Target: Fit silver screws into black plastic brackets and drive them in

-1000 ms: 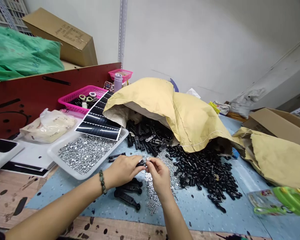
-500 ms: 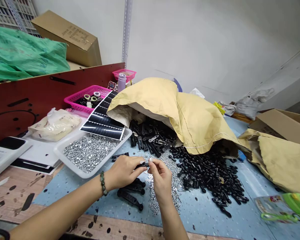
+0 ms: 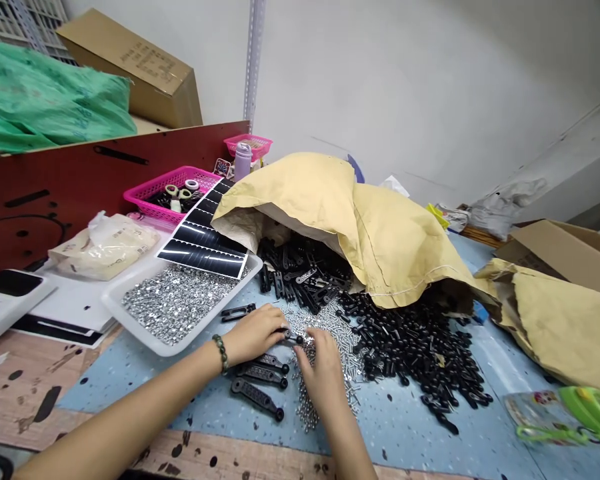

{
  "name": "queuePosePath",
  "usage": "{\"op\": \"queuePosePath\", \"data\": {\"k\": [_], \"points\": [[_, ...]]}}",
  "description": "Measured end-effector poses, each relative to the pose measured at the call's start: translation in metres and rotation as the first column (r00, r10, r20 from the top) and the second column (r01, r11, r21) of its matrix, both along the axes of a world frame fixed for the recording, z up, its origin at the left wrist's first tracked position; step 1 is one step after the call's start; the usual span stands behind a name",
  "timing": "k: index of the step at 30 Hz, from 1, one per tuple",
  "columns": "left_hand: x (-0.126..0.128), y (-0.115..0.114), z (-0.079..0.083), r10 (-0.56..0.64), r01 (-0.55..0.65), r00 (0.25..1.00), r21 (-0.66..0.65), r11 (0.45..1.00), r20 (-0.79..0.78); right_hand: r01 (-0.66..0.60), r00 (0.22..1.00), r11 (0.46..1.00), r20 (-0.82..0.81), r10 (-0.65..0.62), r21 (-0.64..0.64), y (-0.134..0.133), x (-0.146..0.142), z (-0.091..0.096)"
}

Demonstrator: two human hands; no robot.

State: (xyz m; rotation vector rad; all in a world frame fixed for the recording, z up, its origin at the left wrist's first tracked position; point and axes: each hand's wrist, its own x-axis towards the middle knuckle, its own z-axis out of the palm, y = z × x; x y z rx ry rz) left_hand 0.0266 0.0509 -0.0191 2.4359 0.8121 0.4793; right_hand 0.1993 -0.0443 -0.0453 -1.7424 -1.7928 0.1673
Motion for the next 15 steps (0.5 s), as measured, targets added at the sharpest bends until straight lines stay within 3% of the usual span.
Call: {"op": "queuePosePath", "data": {"k": [3,7,13,15], "points": [[0.000,0.001,-0.007,-0.038,0.039,0.999,0.020,0.999,-0.034,-0.083,0.995,0.996,0.053,0.081,0.032,-0.001,0.002,-0.007],[-0.009,0.005,-0.010,-0.049,0.050,0.997,0.026,0.998,-0.063,-0.095,0.994,0.995,0.064,0.093,0.019,0.002,-0.006,-0.013],[-0.015,0.005,-0.006,-0.041,0.041,0.996,-0.004,0.999,-0.080,-0.162,0.986,0.985,0.019,0.163,-0.056,0.001,-0.008,0.001],[-0.018,0.000,-0.004,-0.045,0.043,0.996,-0.023,0.999,-0.077,-0.130,0.991,0.991,-0.025,0.129,-0.043,0.009,0.000,0.003]]}}
